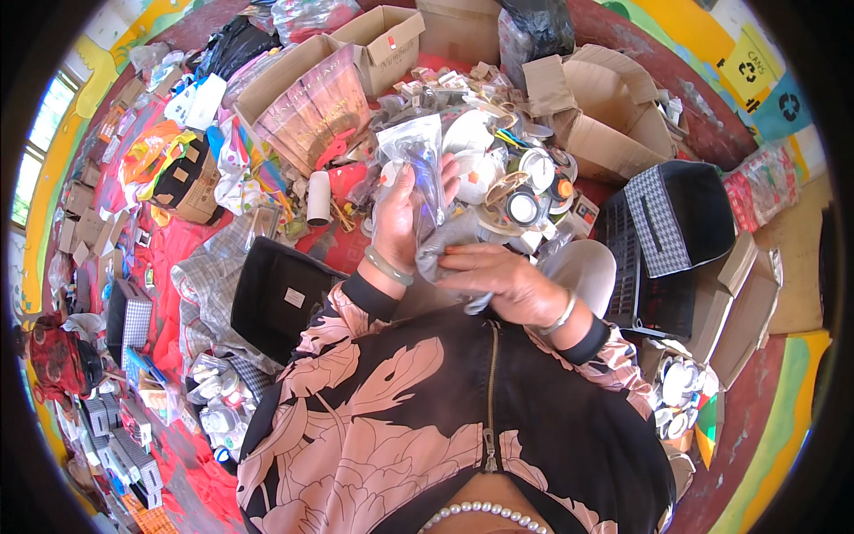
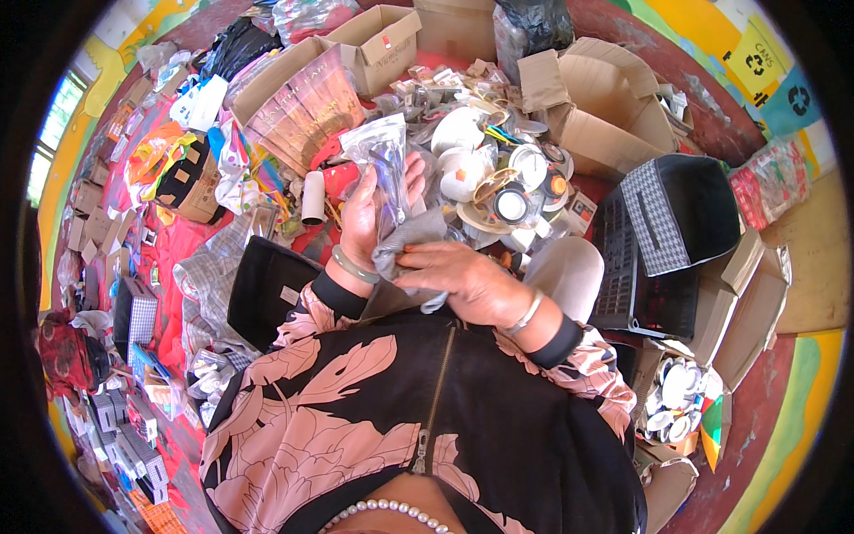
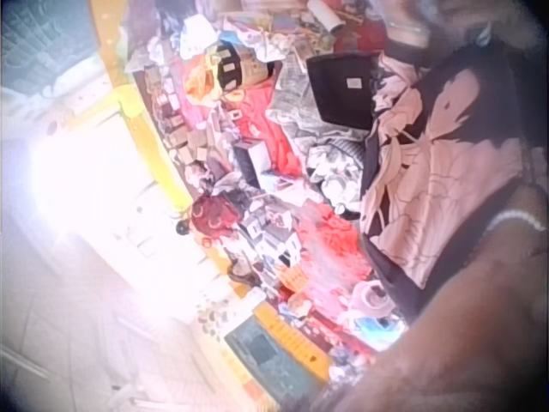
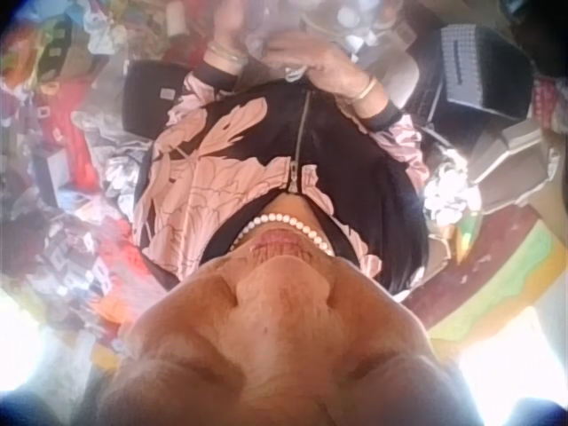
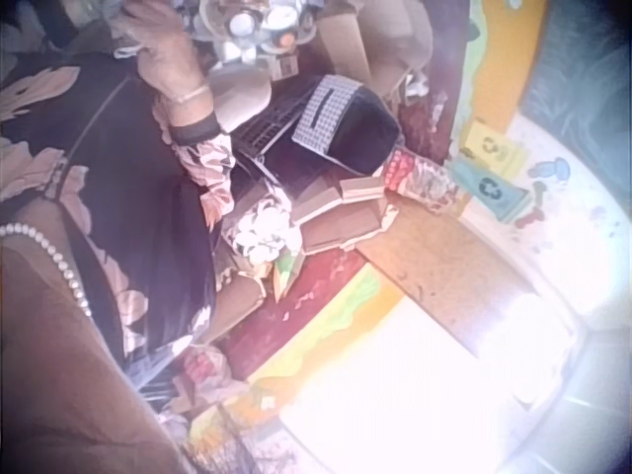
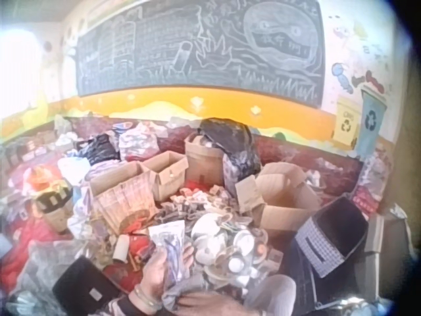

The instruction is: The person sits on the floor and repeatedly picks up sunglasses from a pile of items. They wipe the frames and lenses with a gray cloth and then place the sunglasses into a clear plastic bag.

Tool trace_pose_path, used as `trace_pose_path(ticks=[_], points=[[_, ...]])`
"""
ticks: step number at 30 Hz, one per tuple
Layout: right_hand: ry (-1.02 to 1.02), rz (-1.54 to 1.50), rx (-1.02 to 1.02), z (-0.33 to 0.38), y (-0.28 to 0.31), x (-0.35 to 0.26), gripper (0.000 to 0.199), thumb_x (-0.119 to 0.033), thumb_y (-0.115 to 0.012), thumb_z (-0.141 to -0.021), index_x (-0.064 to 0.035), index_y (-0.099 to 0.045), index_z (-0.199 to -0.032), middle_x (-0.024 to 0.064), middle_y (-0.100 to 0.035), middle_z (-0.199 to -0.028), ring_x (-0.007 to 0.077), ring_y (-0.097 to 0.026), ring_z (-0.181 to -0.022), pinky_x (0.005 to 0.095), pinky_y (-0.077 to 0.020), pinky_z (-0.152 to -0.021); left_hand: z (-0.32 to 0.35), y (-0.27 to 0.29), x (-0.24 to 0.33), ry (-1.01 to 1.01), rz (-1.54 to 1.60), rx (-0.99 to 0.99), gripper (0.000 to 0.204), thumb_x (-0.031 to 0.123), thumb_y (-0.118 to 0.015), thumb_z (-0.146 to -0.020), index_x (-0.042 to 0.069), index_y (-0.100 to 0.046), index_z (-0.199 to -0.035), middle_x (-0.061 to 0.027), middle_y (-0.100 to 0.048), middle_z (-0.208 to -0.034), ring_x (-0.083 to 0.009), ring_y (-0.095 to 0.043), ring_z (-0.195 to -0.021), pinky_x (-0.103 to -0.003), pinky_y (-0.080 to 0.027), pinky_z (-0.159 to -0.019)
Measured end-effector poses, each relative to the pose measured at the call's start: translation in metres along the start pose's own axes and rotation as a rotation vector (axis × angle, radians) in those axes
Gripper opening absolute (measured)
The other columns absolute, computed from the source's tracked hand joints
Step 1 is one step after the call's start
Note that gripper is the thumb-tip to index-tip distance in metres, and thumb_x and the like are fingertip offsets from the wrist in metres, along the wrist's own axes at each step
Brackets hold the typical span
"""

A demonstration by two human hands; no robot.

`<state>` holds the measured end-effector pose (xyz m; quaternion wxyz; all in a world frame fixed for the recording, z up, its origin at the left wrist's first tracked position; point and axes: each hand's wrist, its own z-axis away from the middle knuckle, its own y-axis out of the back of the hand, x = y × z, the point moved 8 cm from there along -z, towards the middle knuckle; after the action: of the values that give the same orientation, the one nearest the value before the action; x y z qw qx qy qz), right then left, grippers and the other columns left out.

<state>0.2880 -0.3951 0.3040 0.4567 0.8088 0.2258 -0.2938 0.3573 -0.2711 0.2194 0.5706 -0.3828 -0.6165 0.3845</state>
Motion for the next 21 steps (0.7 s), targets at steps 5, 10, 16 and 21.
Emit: trace_pose_path(ticks=[5, 10, 16, 21], points=[[-0.343, -0.379, 0.541, 0.013, 0.098, 0.015, 0.056, 0.016, -0.040, -0.068, -0.0043, -0.057, -0.117, 0.0082, -0.061, -0.108, 0.0153, -0.057, -0.101, 0.0250, -0.0440, -0.087, 0.010, -0.019, 0.004, 0.083, -0.121, -0.074, 0.050, 0.035, -0.042, -0.094, 0.000, -0.037, -0.130, -0.0147, -0.044, -0.131, -0.0306, -0.044, -0.121, -0.043, -0.042, -0.096], [0.194, 0.671, 0.336, -0.038, 0.073, -0.046, 0.053, 0.006, -0.056, -0.060, -0.0090, -0.060, -0.110, 0.0107, -0.057, -0.115, 0.0274, -0.054, -0.110, 0.0366, -0.0402, -0.088, 0.018, -0.016, -0.018, 0.122, -0.325, -0.037, 0.039, 0.025, -0.048, -0.092, 0.003, -0.045, -0.124, -0.0117, -0.054, -0.118, -0.0265, -0.057, -0.103, -0.038, -0.049, -0.084], [0.100, 0.631, 0.258, -0.035, 0.065, -0.010, 0.046, 0.004, -0.057, -0.059, -0.0069, -0.062, -0.104, 0.0084, -0.058, -0.114, 0.0262, -0.054, -0.108, 0.0375, -0.0408, -0.088, 0.032, -0.012, -0.021, 0.098, -0.443, -0.079, 0.033, 0.011, -0.049, -0.090, -0.001, -0.046, -0.121, -0.0130, -0.057, -0.112, -0.0242, -0.060, -0.098, -0.037, -0.048, -0.086], [-0.081, 0.698, 0.453, 0.003, 0.104, 0.042, 0.041, 0.008, -0.052, -0.062, -0.0032, -0.062, -0.099, 0.0136, -0.062, -0.103, 0.0297, -0.058, -0.097, 0.0380, -0.0456, -0.086, 0.033, -0.045, -0.013, 0.158, -0.088, -0.231, 0.044, 0.019, -0.048, -0.092, 0.006, -0.034, -0.133, -0.0212, -0.041, -0.132, -0.0349, -0.040, -0.124, -0.045, -0.037, -0.100]])
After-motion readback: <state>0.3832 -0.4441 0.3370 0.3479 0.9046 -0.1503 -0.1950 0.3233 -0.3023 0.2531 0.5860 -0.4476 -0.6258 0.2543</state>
